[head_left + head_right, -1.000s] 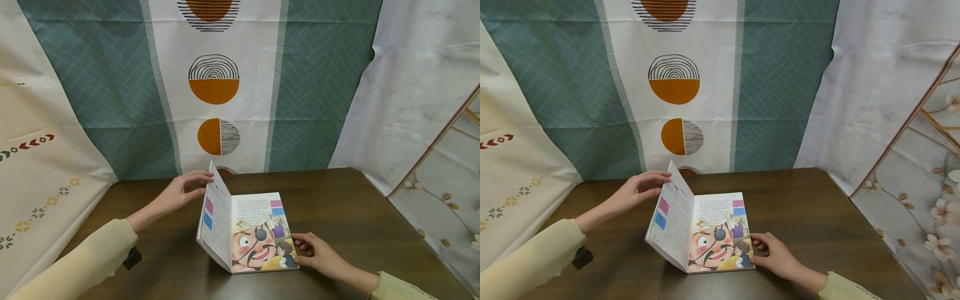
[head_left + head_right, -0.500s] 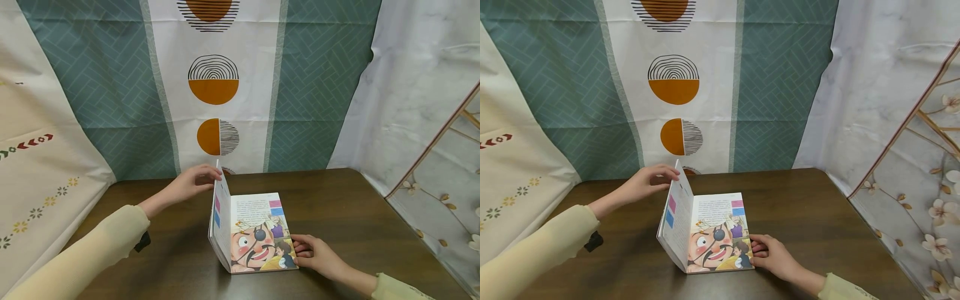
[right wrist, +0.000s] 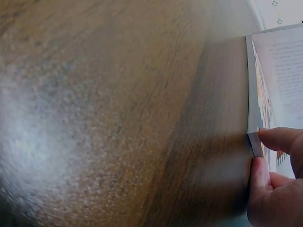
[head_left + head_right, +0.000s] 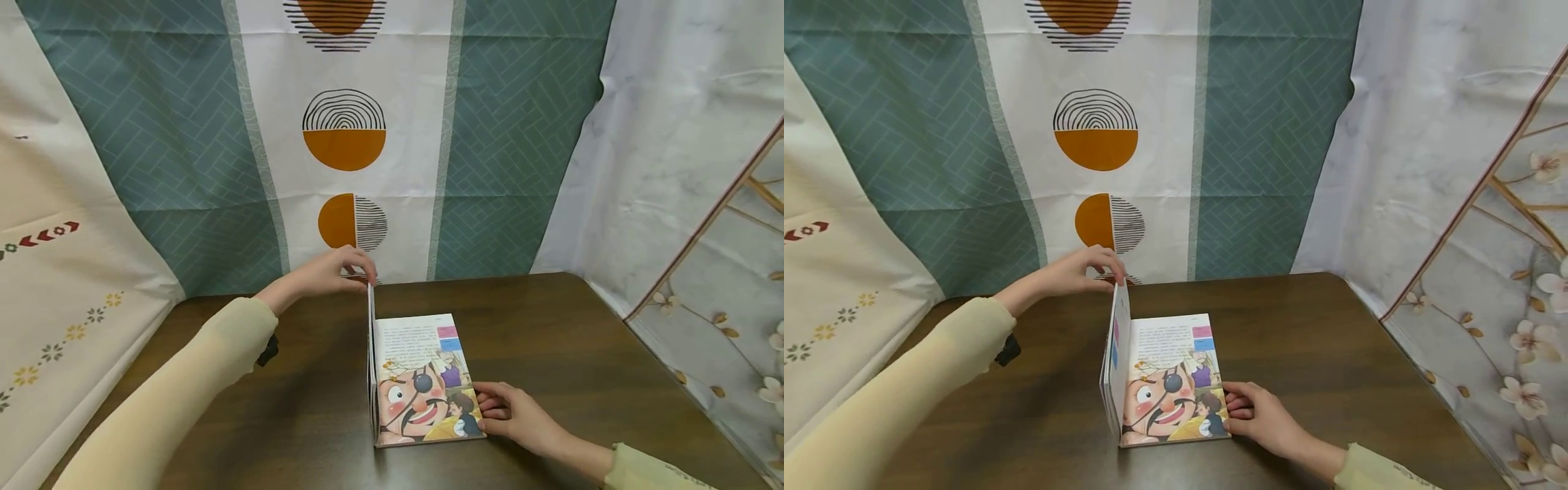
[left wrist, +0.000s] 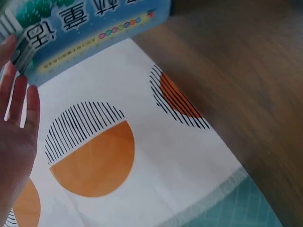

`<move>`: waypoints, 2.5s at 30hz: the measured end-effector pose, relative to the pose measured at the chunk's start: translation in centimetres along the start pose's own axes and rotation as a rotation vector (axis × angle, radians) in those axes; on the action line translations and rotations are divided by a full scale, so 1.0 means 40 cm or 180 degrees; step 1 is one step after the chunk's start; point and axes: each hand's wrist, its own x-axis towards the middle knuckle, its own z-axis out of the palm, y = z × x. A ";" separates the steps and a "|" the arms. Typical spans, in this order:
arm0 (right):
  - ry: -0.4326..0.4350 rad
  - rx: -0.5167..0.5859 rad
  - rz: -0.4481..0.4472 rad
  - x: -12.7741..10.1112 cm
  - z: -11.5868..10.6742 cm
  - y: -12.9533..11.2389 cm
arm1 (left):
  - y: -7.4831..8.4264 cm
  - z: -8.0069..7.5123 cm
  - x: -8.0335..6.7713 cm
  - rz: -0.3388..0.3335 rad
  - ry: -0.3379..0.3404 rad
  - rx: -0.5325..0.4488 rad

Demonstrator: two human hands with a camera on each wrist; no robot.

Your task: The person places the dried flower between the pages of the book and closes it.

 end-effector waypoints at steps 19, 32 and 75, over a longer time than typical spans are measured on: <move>-0.0032 0.0010 -0.0092 0.001 0.002 0.001 | 0.019 0.102 0.144 -0.0012 -0.0589 -0.0587; 0.0004 -0.0007 -0.0234 0.003 0.005 0.009 | 0.032 0.180 0.234 0.0187 -0.0944 -0.0041; 0.0199 -0.0227 0.0026 -0.003 0.011 -0.002 | -0.025 0.406 0.304 0.0190 -0.1215 0.0282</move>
